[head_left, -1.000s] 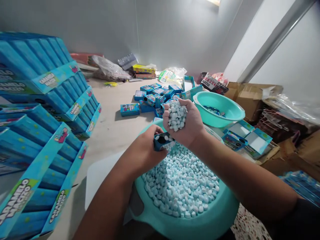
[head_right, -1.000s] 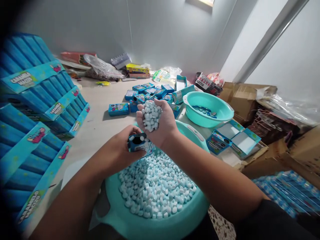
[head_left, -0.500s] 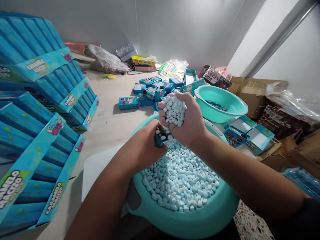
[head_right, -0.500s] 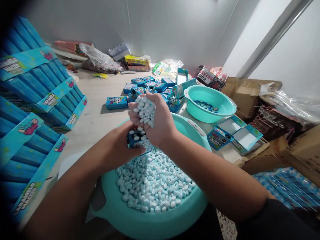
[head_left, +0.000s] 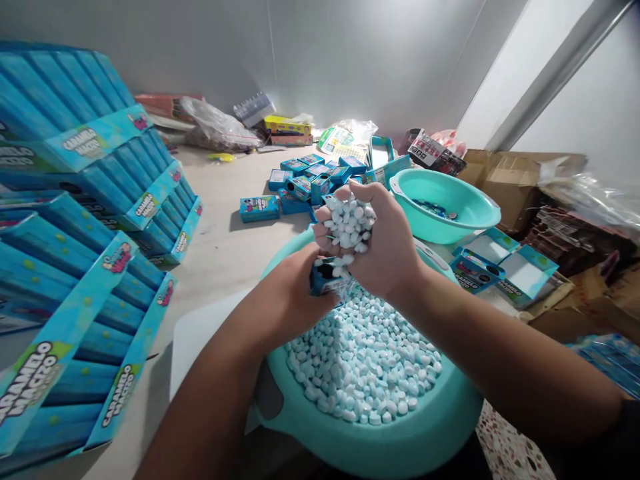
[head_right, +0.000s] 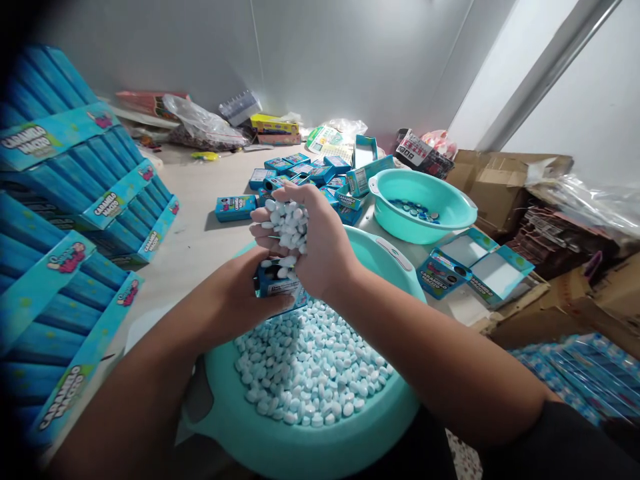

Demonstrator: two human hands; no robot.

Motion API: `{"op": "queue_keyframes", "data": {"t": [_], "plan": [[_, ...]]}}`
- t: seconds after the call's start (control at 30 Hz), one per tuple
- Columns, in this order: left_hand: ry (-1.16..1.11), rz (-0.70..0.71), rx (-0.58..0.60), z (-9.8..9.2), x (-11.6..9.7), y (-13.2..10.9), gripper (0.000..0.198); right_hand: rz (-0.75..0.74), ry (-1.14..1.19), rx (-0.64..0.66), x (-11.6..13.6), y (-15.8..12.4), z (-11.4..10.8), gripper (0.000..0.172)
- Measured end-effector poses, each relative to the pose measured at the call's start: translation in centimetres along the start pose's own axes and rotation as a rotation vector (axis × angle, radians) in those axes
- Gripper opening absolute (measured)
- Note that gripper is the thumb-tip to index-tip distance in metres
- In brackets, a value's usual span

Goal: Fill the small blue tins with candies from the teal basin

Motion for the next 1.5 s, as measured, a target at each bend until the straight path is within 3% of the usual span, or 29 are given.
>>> {"op": "queue_keyframes", "data": {"t": [0.3,0.53,0.87,1.07,1.2,1.33,1.5], "plan": [[0.113,-0.026,0.03,0.2,0.3,0.1,0.027,0.004,-0.073,0.047,-0.7,0.3,-0.3,0.037],[0.091,0.009,0.002,0.0,0.2,0.0,0.032,-0.006,-0.251,0.01,0.1,-0.2,0.2,0.042],[0.069,-0.007,-0.03,-0.1,0.2,0.1,0.041,-0.086,-0.297,0.16,0.1,-0.7,1.0,0.037],[0.06,-0.139,-0.067,-0.6,0.2,0.2,0.039,-0.242,-0.585,0.281,1.5,-1.5,1.4,0.037],[0.013,-0.115,-0.145,-0.9,0.0,0.1,0.033,-0.377,-0.985,0.246,2.5,-1.1,0.0,0.023],[-0.009,-0.102,-0.193,-0.9,-0.1,-0.1,0.036,-0.342,-1.385,0.2,2.5,-0.2,-1.6,0.017],[0.046,-0.05,-0.171,-0.7,0.2,0.0,0.033,-0.339,-1.538,0.197,2.1,-0.7,-0.8,0.019]]}}
Point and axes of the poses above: each hand's wrist, its own y-axis towards the middle knuckle, its own z-axis out of the palm, x = y × z, the point moved 3 cm from there along y, towards the middle knuckle, and after that the axes turned 3 degrees about z, right-handed, at the moved point
